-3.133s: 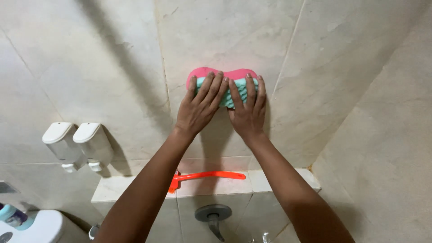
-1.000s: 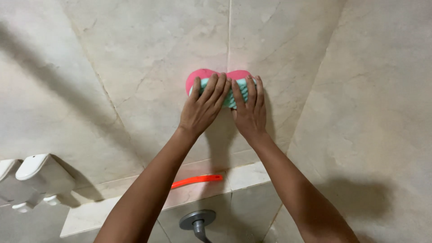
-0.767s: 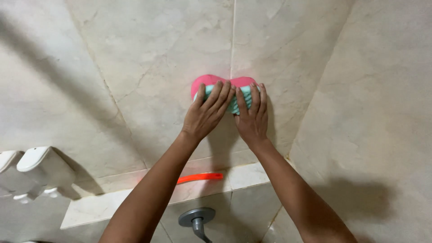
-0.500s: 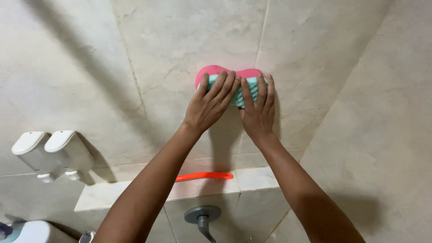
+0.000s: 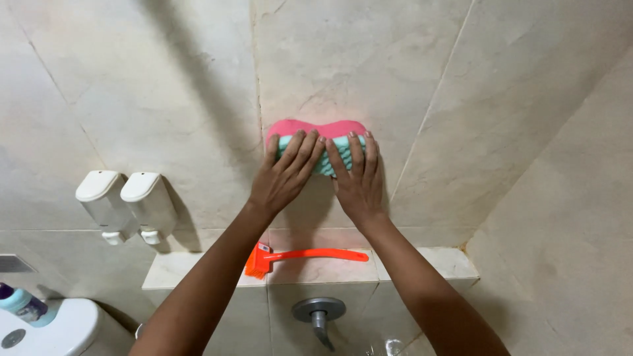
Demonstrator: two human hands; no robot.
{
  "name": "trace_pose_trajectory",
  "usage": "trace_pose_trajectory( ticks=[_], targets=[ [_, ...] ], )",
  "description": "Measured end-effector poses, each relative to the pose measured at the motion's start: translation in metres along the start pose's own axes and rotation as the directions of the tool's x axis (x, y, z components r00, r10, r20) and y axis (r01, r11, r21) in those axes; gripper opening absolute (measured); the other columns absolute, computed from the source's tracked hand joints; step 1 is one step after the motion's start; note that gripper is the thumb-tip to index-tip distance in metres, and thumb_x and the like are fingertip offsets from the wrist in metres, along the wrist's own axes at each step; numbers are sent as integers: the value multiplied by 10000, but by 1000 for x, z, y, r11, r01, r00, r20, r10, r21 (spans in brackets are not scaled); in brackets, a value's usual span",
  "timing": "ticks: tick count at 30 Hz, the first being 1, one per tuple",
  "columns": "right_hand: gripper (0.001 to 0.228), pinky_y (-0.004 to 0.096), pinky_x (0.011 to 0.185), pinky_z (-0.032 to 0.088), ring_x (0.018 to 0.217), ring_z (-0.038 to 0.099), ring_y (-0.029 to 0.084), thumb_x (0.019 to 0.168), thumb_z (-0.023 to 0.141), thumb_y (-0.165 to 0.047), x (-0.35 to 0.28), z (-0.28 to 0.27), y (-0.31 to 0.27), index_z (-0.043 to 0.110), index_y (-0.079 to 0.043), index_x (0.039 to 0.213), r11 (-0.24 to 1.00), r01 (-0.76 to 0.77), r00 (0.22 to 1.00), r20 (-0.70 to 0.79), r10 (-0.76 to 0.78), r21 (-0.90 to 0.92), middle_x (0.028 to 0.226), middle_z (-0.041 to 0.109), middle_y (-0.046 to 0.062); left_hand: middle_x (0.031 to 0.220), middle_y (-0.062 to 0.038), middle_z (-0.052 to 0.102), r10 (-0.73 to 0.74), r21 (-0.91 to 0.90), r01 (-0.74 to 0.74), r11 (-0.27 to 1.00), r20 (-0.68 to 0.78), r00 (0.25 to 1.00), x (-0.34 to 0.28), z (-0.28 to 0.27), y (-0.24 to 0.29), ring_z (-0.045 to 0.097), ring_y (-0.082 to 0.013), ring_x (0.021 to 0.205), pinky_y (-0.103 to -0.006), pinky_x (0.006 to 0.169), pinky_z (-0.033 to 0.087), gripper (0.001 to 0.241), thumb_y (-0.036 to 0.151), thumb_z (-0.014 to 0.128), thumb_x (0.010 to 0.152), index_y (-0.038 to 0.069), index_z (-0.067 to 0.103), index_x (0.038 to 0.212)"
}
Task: The person sprays water from a handheld hose onto the bathroom floor and toilet area. They then pick up a pink and green sponge and scrub the tiled wall in the shower area.
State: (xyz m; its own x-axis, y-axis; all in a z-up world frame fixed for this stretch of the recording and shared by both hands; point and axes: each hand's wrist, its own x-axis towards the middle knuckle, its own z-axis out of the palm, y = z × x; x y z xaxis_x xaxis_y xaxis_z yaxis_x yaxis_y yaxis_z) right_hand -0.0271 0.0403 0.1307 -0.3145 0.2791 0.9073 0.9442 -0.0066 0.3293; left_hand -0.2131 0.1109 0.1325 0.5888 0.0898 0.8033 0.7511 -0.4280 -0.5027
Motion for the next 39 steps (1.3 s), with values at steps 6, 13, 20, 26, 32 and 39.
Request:
trace_pose_trajectory(
  ticks=[6, 13, 20, 26, 32, 39],
  targets=[
    [809, 564, 1223, 430, 1446, 366, 454, 851, 825, -104, -23, -1, 10, 448, -171, 1564, 999, 29, 997, 77, -31, 25, 1524, 375, 187, 1572, -73, 475, -4, -44, 3, 999, -16, 1000, -3, 3, 22, 454, -221, 1437, -527, 1162, 339, 556, 311, 505, 1019, 113, 502, 1539],
    [830, 548, 1230, 429, 1473, 355, 457, 823, 815, -23, -8, 0, 11, 461, -161, 1560, 999, 1, 997, 79, -4, 36, 1540, 378, 182, 1537, -75, 496, 75, -9, -77, 997, -95, 993, 13, 4, 1, 471, -217, 1403, -498, 1132, 378, 551, 299, 518, 1023, 97, 505, 1536],
    [826, 541, 1244, 422, 1499, 338, 466, 863, 765, 32, 23, 10, -20, 442, -170, 1596, 998, -51, 998, 23, 50, 25, 1572, 356, 181, 1542, -75, 503, 71, 2, -72, 997, -132, 989, 12, -6, -44, 491, -211, 1394, -491, 1141, 387, 545, 293, 520, 1032, 101, 498, 1542],
    [832, 540, 1246, 430, 1498, 335, 459, 849, 748, 36, 36, 20, -63, 452, -199, 1590, 999, -33, 999, 10, 33, 42, 1567, 356, 176, 1549, -62, 512, 32, 22, -29, 999, -120, 992, -25, -1, -71, 495, -207, 1410, -507, 1192, 321, 518, 280, 525, 1050, 112, 532, 1540],
    [752, 567, 1215, 430, 1452, 373, 420, 876, 731, -5, 18, 23, -85, 486, -221, 1554, 998, 44, 998, 46, -46, 45, 1533, 373, 158, 1541, -43, 516, -4, 8, 4, 1000, -45, 999, -71, 8, -64, 493, -204, 1410, -536, 1239, 223, 519, 284, 533, 1016, 135, 539, 1513],
    [714, 562, 1214, 455, 1443, 404, 416, 893, 719, -2, 14, 16, -61, 512, -211, 1543, 999, 40, 998, 43, -42, 34, 1524, 384, 149, 1517, -41, 535, 33, -11, -34, 999, -99, 994, -50, 11, -54, 511, -204, 1382, -528, 1206, 262, 493, 267, 535, 1016, 129, 561, 1489]
  ],
)
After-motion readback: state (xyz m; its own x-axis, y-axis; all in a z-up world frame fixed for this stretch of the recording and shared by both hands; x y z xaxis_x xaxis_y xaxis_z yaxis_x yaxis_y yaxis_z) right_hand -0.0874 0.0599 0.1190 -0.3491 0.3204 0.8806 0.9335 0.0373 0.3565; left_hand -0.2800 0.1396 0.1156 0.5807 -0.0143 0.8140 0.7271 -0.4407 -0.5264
